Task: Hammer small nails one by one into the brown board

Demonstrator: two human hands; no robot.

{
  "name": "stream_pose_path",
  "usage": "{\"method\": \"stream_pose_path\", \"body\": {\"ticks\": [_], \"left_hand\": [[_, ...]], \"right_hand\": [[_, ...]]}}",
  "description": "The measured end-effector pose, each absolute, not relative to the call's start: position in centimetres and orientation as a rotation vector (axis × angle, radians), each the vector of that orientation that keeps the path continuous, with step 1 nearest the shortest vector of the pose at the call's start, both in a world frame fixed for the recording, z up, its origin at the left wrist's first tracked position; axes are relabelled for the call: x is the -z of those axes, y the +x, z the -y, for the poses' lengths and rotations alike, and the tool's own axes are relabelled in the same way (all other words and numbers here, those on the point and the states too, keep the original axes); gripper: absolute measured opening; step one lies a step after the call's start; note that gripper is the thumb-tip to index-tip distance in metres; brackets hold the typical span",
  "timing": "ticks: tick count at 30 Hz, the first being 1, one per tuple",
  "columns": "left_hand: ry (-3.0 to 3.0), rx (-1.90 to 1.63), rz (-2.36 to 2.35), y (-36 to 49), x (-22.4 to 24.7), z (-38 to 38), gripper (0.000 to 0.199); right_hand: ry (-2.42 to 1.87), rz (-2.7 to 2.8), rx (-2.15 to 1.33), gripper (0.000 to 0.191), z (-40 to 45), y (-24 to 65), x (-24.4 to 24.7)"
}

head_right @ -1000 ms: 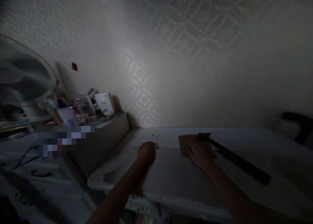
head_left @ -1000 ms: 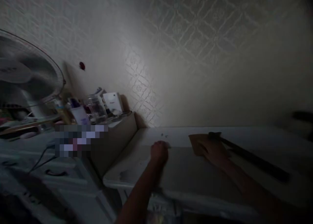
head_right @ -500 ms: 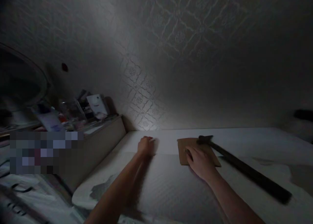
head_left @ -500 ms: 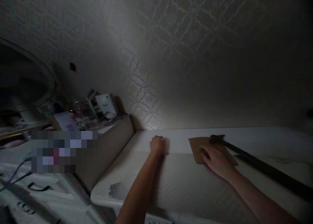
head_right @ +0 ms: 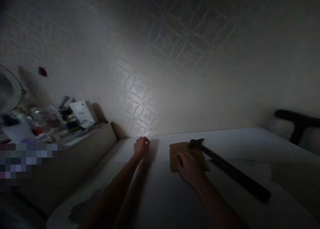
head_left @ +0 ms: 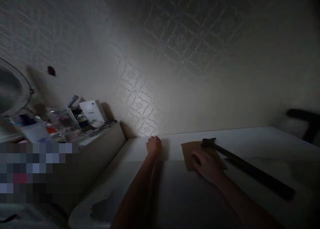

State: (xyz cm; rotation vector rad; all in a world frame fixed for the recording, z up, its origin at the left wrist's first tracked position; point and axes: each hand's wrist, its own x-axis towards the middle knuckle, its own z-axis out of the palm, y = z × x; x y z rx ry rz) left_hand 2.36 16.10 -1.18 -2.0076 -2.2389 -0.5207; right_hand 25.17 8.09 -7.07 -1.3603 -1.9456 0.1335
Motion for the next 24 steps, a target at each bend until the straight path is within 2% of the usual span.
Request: {"method": "stream_pose_path", "body": {"ticks": [3,7,9,12,17,20,24], "left_hand": [[-2.033,0.789,2.151,4.3,-1.3,-15.4,0.02],[-2.18,1.313,1.92,8.5,-4.4,-13.1,0.017],[-2.223,1.565,1.832,10.7,-4.4,-11.8,0.018],[-2.167,1.812,1.869,12.9,-2.0,-10.5,0.018],[-2.061,1.817,2.197,13.4,3.0,-10.5,0.019],[-2.122,1.826,2.131,13.2,3.7,-10.8,0.019],[-2.292,1.764,2.048,13.9,3.4,-10.9,0.015]], "right_hand": [[-1.358,1.963,-0.131,0.026,-8.1,25.1,6.9],[-1.395,1.908,-0.147,0.03,-8.1,25.0,6.8],[-1.394,1.86,-0.174,0.032,-8.2,24.9,6.8],[-1.355,1.8,-0.253,0.033,-8.4,25.1,6.6],[-1.22,1.715,-0.614,0.035,-9.3,26.3,6.3],[-1.143,1.66,-0.754,0.032,-9.8,27.3,6.2],[-1.112,1.591,-0.772,0.03,-10.1,28.4,6.3]]}}
